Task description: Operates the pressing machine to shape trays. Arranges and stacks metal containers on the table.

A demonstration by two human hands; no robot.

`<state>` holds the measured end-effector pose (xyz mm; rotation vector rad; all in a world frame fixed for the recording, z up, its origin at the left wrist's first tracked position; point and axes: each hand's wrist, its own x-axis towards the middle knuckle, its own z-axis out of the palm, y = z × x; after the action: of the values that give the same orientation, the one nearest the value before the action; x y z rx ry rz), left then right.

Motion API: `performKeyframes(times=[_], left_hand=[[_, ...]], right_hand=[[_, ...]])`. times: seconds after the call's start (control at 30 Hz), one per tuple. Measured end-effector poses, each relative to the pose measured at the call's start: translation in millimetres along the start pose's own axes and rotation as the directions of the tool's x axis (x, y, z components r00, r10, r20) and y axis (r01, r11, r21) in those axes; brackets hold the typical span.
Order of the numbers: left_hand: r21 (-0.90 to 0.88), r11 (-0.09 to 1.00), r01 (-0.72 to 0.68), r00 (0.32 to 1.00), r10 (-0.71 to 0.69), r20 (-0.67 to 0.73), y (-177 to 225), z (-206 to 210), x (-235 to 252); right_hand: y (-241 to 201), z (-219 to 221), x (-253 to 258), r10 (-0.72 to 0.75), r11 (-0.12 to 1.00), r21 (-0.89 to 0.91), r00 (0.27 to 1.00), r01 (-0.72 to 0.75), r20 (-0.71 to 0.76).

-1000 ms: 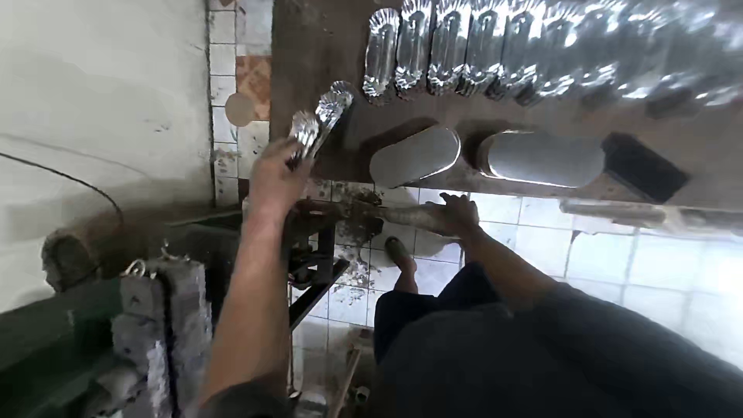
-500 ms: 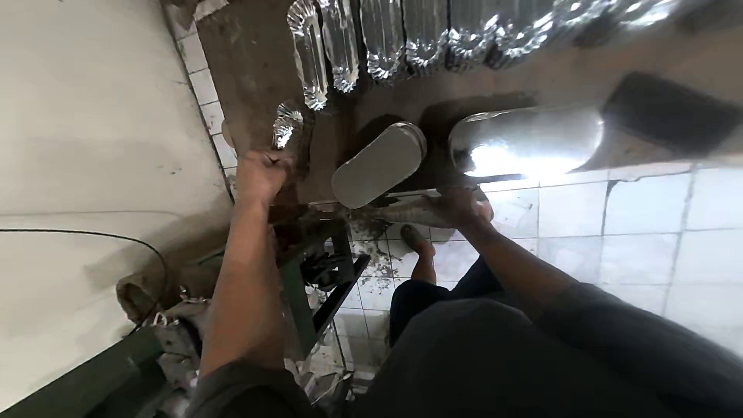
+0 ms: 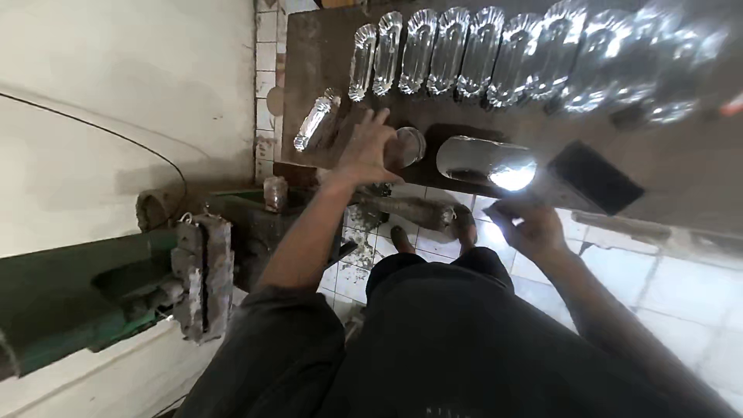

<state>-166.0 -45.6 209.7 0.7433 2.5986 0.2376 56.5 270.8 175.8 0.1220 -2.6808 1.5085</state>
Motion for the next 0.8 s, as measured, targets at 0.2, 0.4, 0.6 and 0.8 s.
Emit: performKeyframes(times=[0.2,0.4,0.6,0.8], left_hand=[[0.061,0.994,0.087,0.996,-0.088,0.009,-5,56,8],[0.087,0.994,0.061,0.998,-0.064,0.026,11,30,-3],[-0.128,0.977,-0.172,0.978,0.154,-0.14,-38,66,-9],[-0.705,0.65,-0.282,0.957,0.143,-0.251,-74,56,-12]], right_hand=[[5,3,78,0.293,0.82,-0.564,0.916,-0.095,0.272],[16,6,75,0.222,0.804,-0.591,0.954,-0.063,0.2],[-10,25,83,0.253,0.742,-0.665,0.953,-0.082,0.165],[-7,36,92,0.336,0.675,-0.73,0.925,-0.107,0.175]])
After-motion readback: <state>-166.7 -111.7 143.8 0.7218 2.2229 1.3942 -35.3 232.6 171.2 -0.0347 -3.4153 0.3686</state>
